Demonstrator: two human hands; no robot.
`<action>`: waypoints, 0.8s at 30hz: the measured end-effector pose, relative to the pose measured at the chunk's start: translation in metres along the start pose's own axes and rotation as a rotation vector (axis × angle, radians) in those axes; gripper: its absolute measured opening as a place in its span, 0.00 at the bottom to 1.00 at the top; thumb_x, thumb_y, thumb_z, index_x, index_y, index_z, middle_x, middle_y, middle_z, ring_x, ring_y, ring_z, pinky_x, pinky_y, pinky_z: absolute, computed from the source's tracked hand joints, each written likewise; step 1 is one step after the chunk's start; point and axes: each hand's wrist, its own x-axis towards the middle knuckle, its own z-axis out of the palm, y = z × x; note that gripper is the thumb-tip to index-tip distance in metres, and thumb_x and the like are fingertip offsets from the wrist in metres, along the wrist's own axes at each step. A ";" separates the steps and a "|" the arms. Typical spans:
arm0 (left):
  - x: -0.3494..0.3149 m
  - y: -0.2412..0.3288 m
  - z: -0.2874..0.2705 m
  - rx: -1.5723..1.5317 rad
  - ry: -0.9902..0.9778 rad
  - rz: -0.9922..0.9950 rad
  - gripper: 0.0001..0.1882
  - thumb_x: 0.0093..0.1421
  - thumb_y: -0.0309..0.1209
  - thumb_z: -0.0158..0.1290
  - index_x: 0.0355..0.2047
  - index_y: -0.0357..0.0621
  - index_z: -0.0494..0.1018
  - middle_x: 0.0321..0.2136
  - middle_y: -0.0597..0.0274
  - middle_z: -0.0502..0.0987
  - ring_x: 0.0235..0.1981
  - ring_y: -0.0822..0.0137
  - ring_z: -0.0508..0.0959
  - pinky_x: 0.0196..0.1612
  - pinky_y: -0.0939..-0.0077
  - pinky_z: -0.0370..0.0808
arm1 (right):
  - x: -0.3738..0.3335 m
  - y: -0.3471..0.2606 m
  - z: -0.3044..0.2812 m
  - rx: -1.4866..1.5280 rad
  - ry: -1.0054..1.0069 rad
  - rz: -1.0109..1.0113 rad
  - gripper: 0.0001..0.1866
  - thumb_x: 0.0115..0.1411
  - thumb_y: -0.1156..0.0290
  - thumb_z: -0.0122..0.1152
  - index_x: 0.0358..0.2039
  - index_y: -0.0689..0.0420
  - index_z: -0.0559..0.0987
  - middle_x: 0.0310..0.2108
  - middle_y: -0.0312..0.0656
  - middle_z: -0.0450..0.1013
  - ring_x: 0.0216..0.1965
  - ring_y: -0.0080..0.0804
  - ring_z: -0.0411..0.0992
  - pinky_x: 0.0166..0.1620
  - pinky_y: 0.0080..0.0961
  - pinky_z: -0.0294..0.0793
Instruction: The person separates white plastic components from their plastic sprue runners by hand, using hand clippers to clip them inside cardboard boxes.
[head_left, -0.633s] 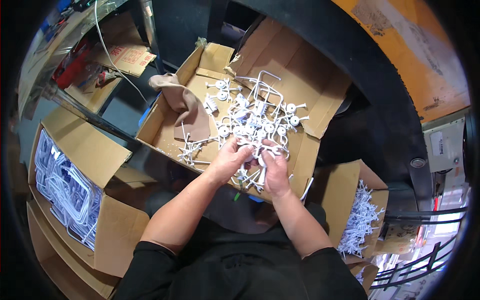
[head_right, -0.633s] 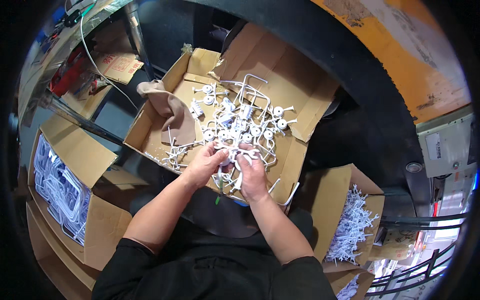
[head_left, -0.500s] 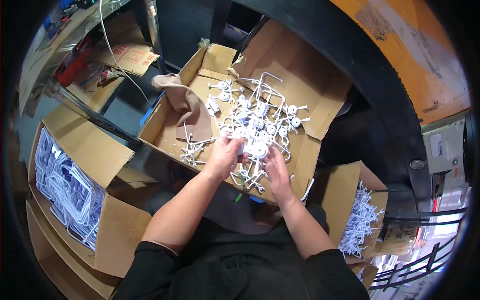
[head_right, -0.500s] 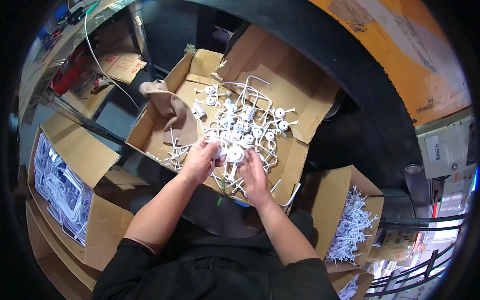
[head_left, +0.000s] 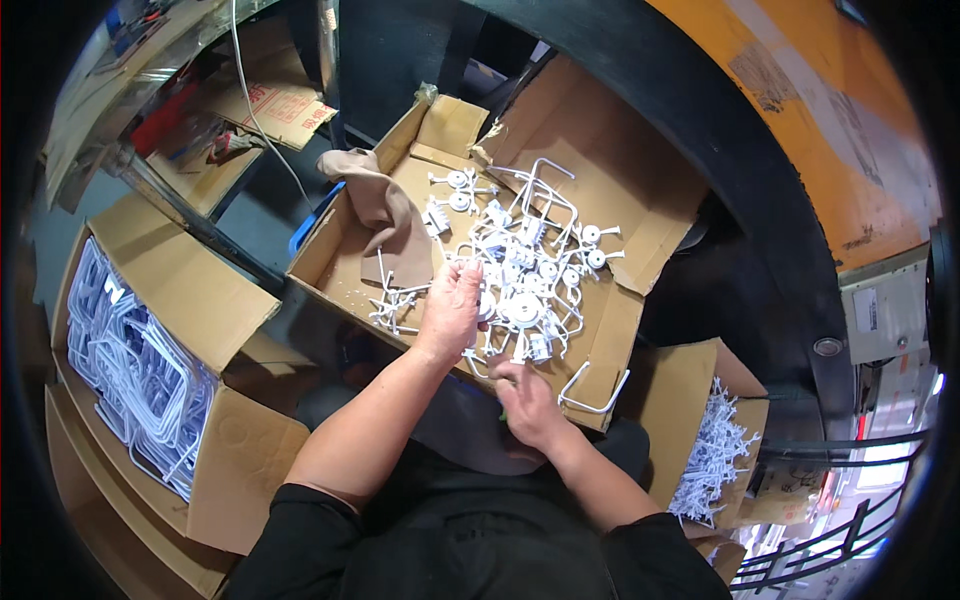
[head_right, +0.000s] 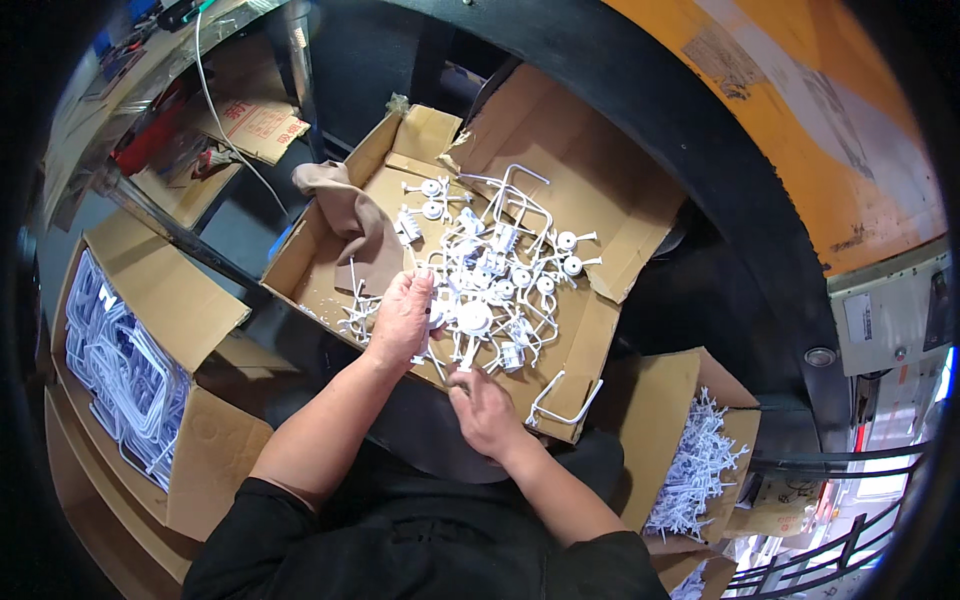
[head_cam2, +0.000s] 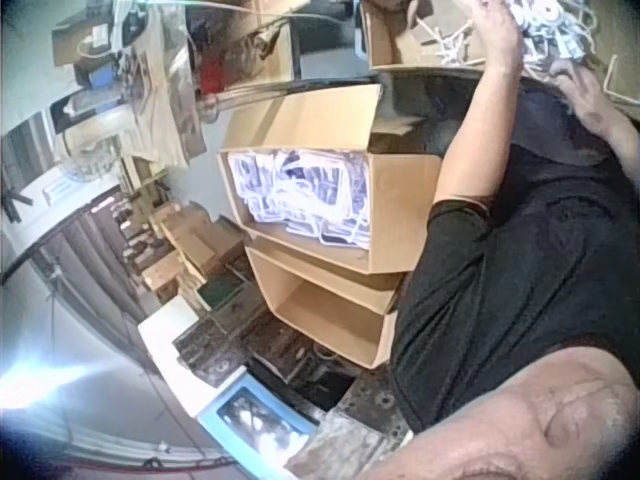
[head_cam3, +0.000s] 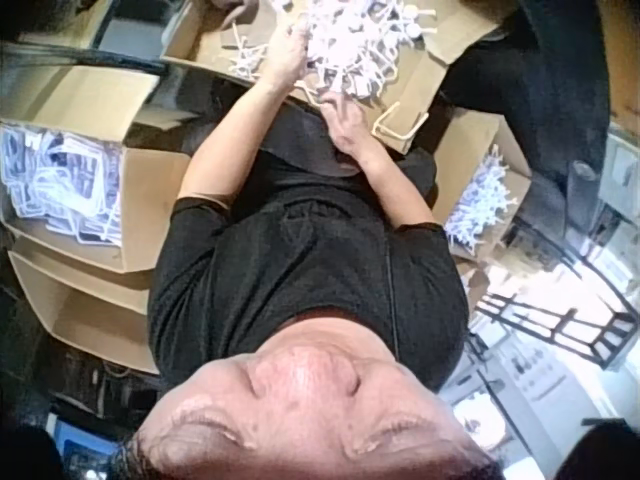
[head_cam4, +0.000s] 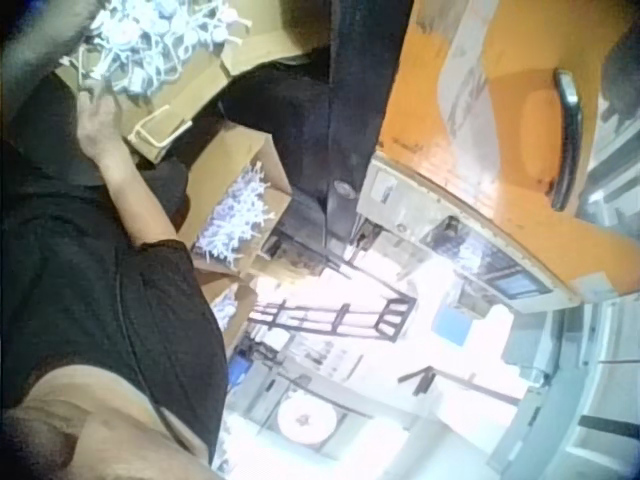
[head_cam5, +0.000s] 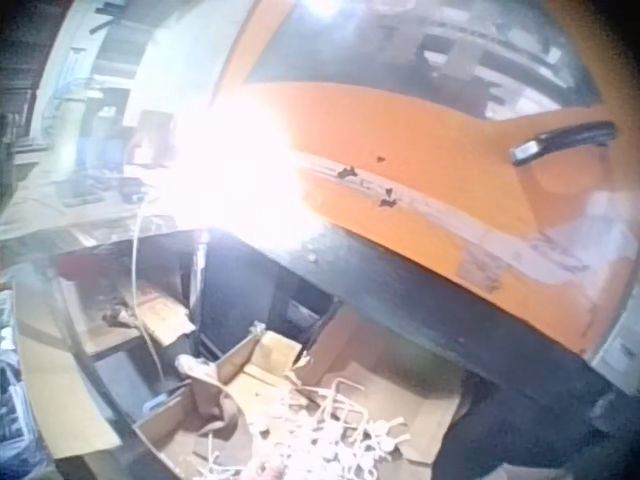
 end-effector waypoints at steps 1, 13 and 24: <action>0.000 0.001 -0.001 0.010 0.024 -0.003 0.16 0.66 0.43 0.48 0.40 0.42 0.63 0.23 0.65 0.71 0.16 0.75 0.72 0.15 0.82 0.69 | 0.002 -0.017 -0.007 0.181 -0.005 -0.020 0.10 0.65 0.69 0.45 0.39 0.62 0.69 0.40 0.53 0.72 0.44 0.44 0.71 0.51 0.34 0.68; -0.006 0.014 0.006 -0.094 0.122 -0.111 0.15 0.67 0.44 0.46 0.36 0.45 0.63 0.19 0.65 0.71 0.10 0.75 0.69 0.11 0.84 0.67 | -0.052 -0.068 -0.014 1.026 -0.767 0.439 0.16 0.57 0.75 0.57 0.46 0.58 0.69 0.35 0.37 0.71 0.45 0.28 0.70 0.51 0.25 0.66; -0.014 0.014 0.008 -0.110 0.172 -0.235 0.15 0.68 0.43 0.43 0.42 0.45 0.69 0.23 0.64 0.70 0.09 0.76 0.67 0.10 0.85 0.64 | 0.057 -0.010 -0.019 -0.396 0.018 0.108 0.21 0.52 0.71 0.56 0.48 0.63 0.71 0.46 0.56 0.69 0.49 0.53 0.68 0.53 0.42 0.68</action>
